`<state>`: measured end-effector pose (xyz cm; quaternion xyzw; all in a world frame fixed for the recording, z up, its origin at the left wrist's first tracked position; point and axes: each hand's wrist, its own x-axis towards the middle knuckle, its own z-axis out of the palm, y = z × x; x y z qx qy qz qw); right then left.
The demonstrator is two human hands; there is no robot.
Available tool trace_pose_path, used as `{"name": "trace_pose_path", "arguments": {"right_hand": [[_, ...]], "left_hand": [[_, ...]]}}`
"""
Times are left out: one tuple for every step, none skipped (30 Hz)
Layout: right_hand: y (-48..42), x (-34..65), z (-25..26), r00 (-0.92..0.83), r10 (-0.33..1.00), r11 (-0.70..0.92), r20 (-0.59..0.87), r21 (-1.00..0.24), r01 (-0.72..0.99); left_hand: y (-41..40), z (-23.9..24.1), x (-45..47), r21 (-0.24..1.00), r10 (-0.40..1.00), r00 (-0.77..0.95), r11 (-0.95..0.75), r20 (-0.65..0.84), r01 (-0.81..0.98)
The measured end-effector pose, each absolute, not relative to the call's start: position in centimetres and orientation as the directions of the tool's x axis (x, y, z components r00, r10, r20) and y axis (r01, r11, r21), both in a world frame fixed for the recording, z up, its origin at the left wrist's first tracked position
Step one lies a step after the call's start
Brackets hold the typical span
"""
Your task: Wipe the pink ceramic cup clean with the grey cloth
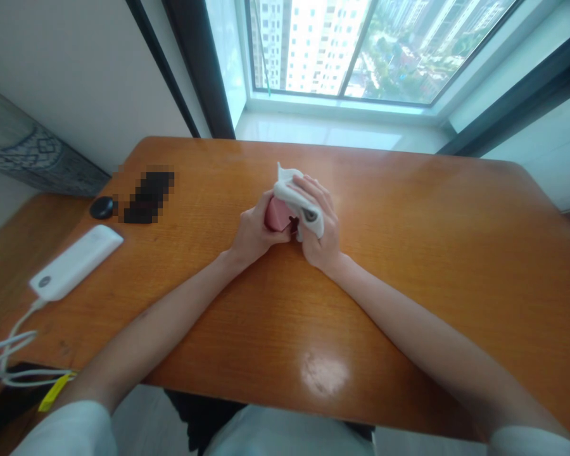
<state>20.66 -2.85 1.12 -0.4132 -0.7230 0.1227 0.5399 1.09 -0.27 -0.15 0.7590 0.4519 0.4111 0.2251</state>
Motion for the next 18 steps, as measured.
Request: {"name": "trace_pose_path", "arguments": {"right_hand": [[-2.5, 20.7, 0.9, 0.040, 0.791, 0.539, 0.610, -0.727, 0.426], [-2.3, 20.7, 0.6, 0.127, 0.828, 0.466, 0.546, -0.796, 0.387], [-2.3, 20.7, 0.5, 0.172, 0.837, 0.435, 0.520, -0.822, 0.368], [-2.4, 20.7, 0.5, 0.165, 0.824, 0.453, 0.542, -0.806, 0.381], [-2.6, 20.6, 0.6, 0.105, 0.790, 0.516, 0.604, -0.748, 0.418], [-3.0, 20.6, 0.8, 0.008, 0.732, 0.603, 0.681, -0.653, 0.458], [-3.3, 20.6, 1.1, -0.102, 0.663, 0.684, 0.741, -0.545, 0.485], [-3.6, 20.6, 1.3, -0.198, 0.608, 0.738, 0.769, -0.456, 0.497], [-3.7, 20.6, 1.5, -0.258, 0.584, 0.762, 0.769, -0.411, 0.500], [-3.7, 20.6, 1.6, -0.268, 0.592, 0.760, 0.760, -0.415, 0.500], [-3.5, 20.7, 1.5, -0.223, 0.625, 0.734, 0.748, -0.465, 0.496], [-3.2, 20.7, 1.4, -0.136, 0.681, 0.680, 0.719, -0.553, 0.481], [-2.9, 20.7, 1.2, -0.027, 0.744, 0.605, 0.668, -0.656, 0.451], [-2.6, 20.7, 0.9, 0.072, 0.793, 0.529, 0.605, -0.743, 0.410], [-2.5, 20.7, 0.8, 0.137, 0.816, 0.481, 0.562, -0.791, 0.378], [-2.5, 20.6, 0.7, 0.157, 0.817, 0.471, 0.555, -0.798, 0.376], [-2.7, 20.6, 0.7, 0.125, 0.799, 0.500, 0.588, -0.765, 0.405], [-3.0, 20.6, 0.8, 0.047, 0.758, 0.564, 0.650, -0.691, 0.452]], "left_hand": [[-0.4, 0.1, 1.2, 0.714, 0.872, 0.236, -0.487, 0.429, 0.502], [-0.5, 0.3, 1.2, 0.713, 0.869, 0.227, -0.491, 0.439, 0.501], [-0.6, 0.3, 1.2, 0.710, 0.864, 0.235, -0.500, 0.445, 0.496], [-0.6, 0.3, 1.2, 0.709, 0.860, 0.243, -0.508, 0.449, 0.489], [-0.6, 0.2, 1.1, 0.711, 0.858, 0.248, -0.512, 0.450, 0.482], [-0.5, 0.1, 1.0, 0.714, 0.857, 0.251, -0.514, 0.449, 0.476], [-0.4, -0.1, 0.9, 0.718, 0.858, 0.254, -0.513, 0.446, 0.471], [-0.3, -0.2, 0.9, 0.722, 0.861, 0.253, -0.508, 0.440, 0.470], [-0.3, -0.3, 0.9, 0.726, 0.865, 0.249, -0.501, 0.435, 0.472], [-0.3, -0.2, 0.9, 0.728, 0.869, 0.242, -0.494, 0.432, 0.476], [-0.4, -0.1, 1.0, 0.729, 0.871, 0.237, -0.490, 0.430, 0.479], [-0.5, 0.1, 1.0, 0.729, 0.872, 0.234, -0.488, 0.430, 0.481], [-0.6, 0.3, 1.1, 0.726, 0.871, 0.233, -0.489, 0.432, 0.482], [-0.7, 0.4, 1.2, 0.722, 0.868, 0.232, -0.495, 0.439, 0.483], [-0.7, 0.5, 1.2, 0.717, 0.864, 0.234, -0.502, 0.446, 0.484], [-0.7, 0.5, 1.2, 0.712, 0.861, 0.239, -0.507, 0.449, 0.486], [-0.6, 0.3, 1.1, 0.709, 0.860, 0.246, -0.509, 0.448, 0.488], [-0.5, 0.1, 1.0, 0.707, 0.860, 0.254, -0.509, 0.443, 0.490]]}}
